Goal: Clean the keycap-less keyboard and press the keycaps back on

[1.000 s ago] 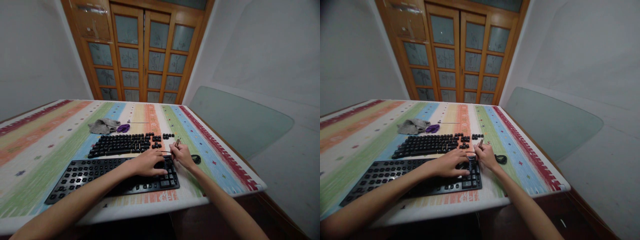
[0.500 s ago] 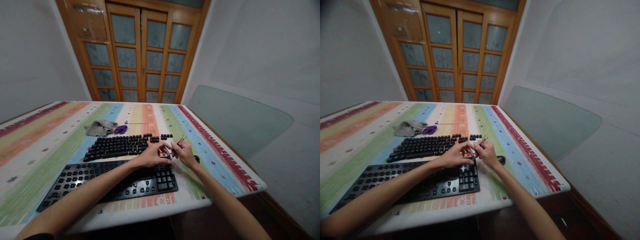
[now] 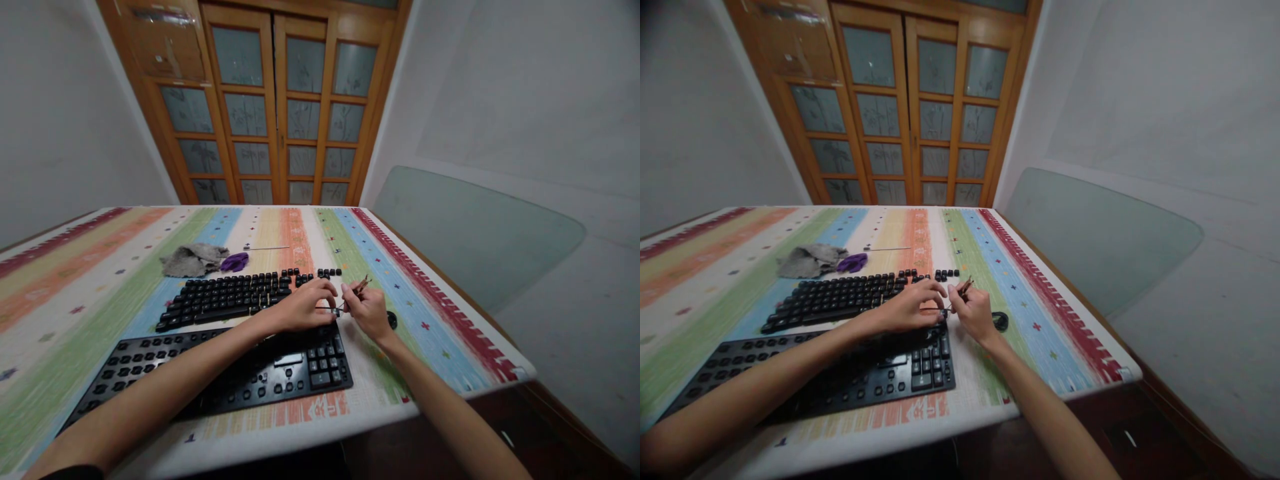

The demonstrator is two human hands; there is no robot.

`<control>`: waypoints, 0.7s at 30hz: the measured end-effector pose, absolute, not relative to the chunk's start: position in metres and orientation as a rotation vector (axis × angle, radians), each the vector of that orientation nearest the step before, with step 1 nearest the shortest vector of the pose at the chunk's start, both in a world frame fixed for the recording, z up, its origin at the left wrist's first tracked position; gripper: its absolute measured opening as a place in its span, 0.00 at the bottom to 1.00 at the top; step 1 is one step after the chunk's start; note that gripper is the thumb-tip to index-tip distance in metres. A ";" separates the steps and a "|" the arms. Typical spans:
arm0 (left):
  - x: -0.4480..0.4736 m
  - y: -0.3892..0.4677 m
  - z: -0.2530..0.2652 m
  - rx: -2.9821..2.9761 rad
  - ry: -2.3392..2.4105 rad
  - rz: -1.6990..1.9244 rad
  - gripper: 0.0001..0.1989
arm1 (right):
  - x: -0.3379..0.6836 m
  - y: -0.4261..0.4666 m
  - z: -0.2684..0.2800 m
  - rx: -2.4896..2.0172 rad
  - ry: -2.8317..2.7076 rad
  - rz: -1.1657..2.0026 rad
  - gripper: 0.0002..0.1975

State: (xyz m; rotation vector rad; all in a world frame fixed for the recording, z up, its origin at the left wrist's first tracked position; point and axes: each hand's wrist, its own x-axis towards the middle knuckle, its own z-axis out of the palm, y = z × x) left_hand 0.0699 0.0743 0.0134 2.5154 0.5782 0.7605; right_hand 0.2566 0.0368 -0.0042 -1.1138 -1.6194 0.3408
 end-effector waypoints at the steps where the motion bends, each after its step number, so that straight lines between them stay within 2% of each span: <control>1: 0.071 0.078 0.015 2.507 0.561 0.789 0.03 | 0.258 0.038 -0.004 -1.135 -1.588 0.342 0.27; 7: 0.081 0.113 0.015 2.585 0.680 0.970 0.03 | 0.265 0.043 -0.003 -1.199 -1.342 0.383 0.25; 13: 0.102 0.139 0.003 2.867 0.892 0.769 0.05 | 0.268 0.042 -0.005 -1.220 -1.316 0.340 0.26; 21: 0.115 0.152 -0.007 2.923 0.954 0.664 0.07 | 0.271 0.041 -0.006 -1.216 -1.313 0.339 0.26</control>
